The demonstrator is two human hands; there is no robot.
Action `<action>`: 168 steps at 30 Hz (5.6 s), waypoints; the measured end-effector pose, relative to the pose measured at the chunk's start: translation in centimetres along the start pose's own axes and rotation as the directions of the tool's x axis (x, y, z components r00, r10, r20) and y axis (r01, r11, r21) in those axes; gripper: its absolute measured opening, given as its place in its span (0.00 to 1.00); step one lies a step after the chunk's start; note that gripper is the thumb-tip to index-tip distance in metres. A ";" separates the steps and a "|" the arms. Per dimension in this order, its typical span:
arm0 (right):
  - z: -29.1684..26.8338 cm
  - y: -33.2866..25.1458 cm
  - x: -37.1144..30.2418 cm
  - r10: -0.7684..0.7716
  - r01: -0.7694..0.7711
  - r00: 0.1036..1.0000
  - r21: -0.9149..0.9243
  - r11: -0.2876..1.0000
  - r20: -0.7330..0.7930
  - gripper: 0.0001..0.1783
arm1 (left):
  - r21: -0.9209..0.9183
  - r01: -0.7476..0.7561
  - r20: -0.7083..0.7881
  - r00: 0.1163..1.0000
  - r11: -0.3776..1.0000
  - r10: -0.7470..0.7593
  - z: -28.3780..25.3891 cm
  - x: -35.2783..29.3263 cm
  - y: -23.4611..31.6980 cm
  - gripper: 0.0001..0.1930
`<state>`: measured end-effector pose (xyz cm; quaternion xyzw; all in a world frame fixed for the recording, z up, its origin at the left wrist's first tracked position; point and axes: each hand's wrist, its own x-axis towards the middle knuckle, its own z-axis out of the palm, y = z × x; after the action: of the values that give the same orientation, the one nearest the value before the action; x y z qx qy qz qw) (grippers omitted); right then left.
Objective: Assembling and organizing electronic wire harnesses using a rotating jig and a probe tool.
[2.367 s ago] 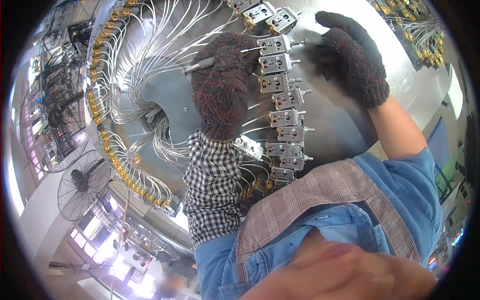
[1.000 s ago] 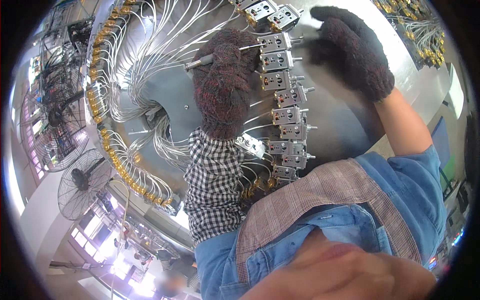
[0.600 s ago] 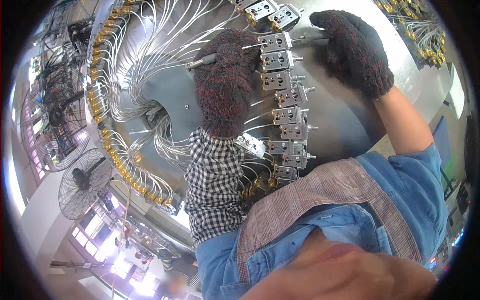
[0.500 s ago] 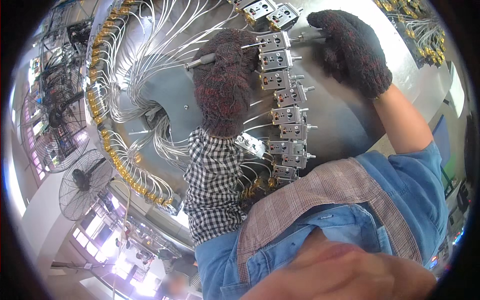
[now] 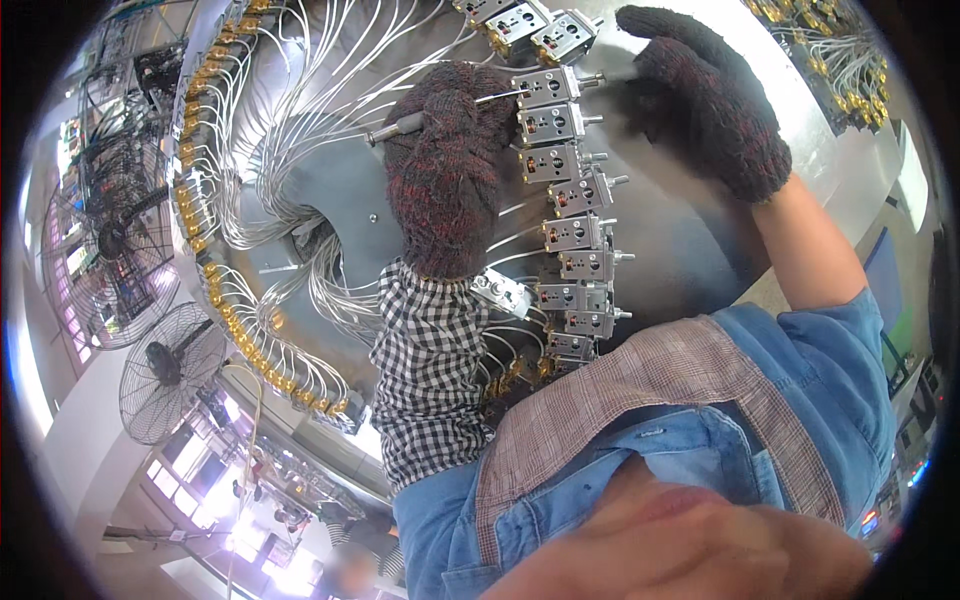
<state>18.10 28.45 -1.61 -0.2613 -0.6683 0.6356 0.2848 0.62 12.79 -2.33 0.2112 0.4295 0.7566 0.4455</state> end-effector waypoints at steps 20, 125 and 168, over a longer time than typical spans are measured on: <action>0.2 0.4 0.5 0.601 -0.503 0.799 0.531 0.681 -0.013 0.15 | 0.459 -0.124 0.054 0.992 0.880 0.112 -1.4 0.3 -1.2 0.15; 0.2 0.9 -3.7 0.188 -0.188 0.982 0.010 0.982 -0.001 0.24 | -0.074 0.139 -0.139 0.979 0.988 -0.148 -0.3 -1.8 0.4 0.14; 0.9 -0.9 -2.9 0.537 -0.525 0.843 0.167 0.835 -0.038 0.17 | 0.039 0.060 0.124 0.990 0.997 -0.065 -2.7 -1.6 -0.3 0.16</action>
<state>19.51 25.74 -0.89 -0.4405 -0.5072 0.7266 0.1437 -0.30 10.22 -3.94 0.2527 0.4203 0.7198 0.4913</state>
